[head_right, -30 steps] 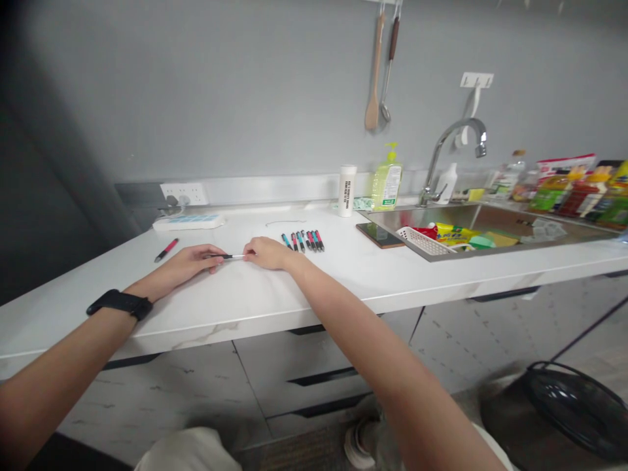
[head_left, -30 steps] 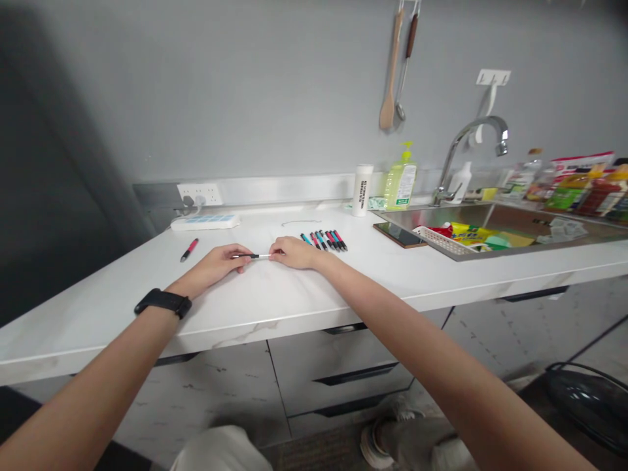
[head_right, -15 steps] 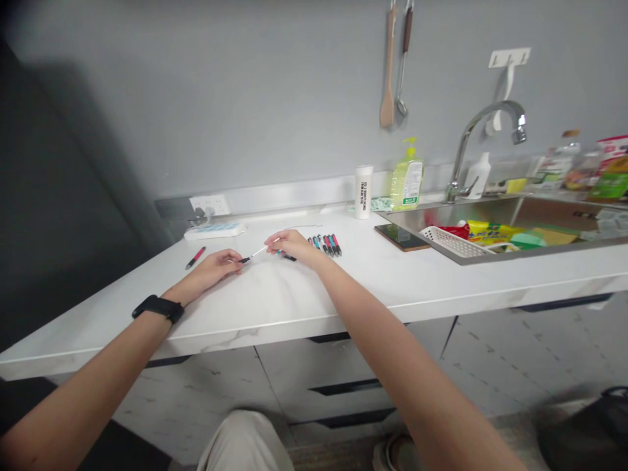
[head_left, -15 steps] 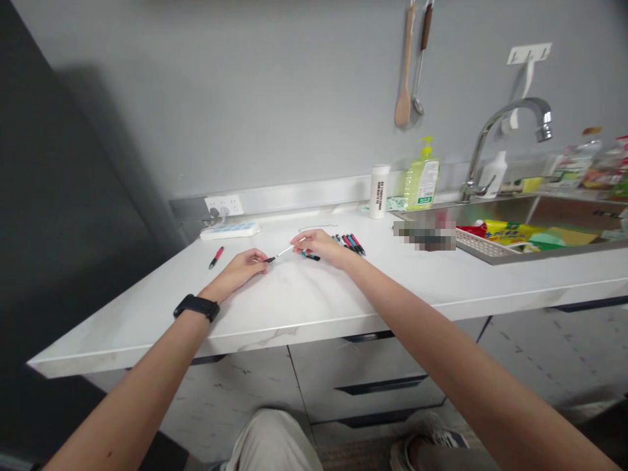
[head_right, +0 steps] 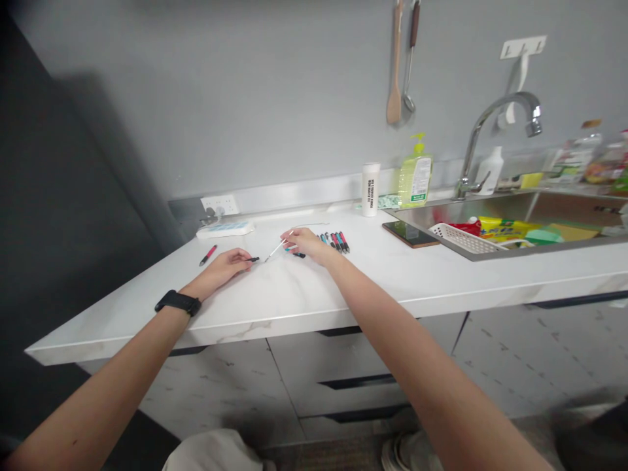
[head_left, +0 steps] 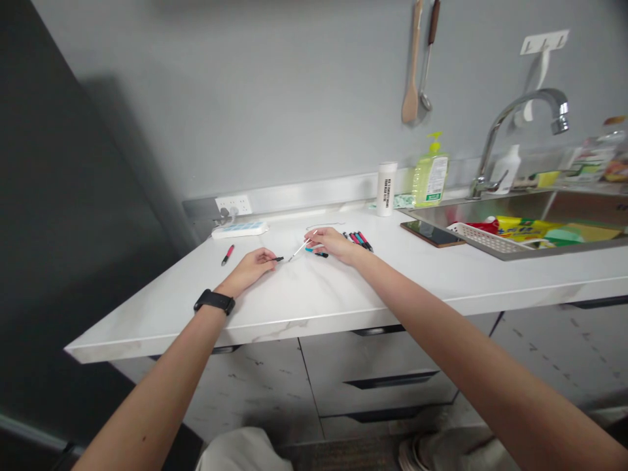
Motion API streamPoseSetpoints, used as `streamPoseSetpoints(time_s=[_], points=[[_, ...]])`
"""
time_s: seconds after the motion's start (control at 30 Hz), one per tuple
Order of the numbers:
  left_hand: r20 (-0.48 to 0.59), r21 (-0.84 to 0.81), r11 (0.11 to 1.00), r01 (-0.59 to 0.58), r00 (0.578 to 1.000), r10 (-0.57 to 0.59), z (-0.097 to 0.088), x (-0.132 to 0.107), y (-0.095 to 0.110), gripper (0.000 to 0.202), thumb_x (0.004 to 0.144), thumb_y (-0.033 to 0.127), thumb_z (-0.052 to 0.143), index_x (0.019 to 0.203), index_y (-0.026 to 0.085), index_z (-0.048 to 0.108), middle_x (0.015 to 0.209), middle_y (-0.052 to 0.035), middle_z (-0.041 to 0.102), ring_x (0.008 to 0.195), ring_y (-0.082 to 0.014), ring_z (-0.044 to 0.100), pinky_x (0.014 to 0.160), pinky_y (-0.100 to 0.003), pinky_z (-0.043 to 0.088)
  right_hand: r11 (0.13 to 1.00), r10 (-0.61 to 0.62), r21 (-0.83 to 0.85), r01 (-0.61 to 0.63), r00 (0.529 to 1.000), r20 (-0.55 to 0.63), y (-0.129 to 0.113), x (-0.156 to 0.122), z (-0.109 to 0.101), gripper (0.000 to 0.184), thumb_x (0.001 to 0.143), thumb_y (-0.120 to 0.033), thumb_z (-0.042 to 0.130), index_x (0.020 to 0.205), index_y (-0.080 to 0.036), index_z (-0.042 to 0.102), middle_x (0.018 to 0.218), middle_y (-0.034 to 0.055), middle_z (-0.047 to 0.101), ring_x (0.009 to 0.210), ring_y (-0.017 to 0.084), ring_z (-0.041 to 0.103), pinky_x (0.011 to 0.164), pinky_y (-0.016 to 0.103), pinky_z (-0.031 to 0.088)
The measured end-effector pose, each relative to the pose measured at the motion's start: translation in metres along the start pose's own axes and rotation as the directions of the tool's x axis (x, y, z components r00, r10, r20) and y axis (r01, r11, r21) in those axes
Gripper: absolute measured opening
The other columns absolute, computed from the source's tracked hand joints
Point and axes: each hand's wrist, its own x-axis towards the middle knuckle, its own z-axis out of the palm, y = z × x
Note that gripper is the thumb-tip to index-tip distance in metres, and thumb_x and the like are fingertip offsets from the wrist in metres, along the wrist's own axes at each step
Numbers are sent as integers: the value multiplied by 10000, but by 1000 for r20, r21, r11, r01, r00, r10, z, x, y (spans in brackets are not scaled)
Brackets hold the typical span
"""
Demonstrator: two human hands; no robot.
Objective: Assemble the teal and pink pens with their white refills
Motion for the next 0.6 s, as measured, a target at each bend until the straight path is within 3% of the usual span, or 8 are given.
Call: streamPoseSetpoints(time_s=[0.13,0.6], points=[[-16,42,998,-45,999,46,-1,1,-3,261,594,339,698,757,170,585,811,-37,650,804,-175,606,800,-323,447,999,-21,31,21,1000,1,2,0,-1,71,817,-122,565,778,-140,621,834,51,667,687,85,619,616,180,493],[-9,72,997,-13,1000,14,0,-4,-2,195,603,240,689,759,170,596,728,-8,614,704,-147,560,755,-315,457,988,-153,-7,153,987,-53,-1,6,0,69,846,-229,536,813,-169,549,762,-8,593,668,78,584,592,186,465]])
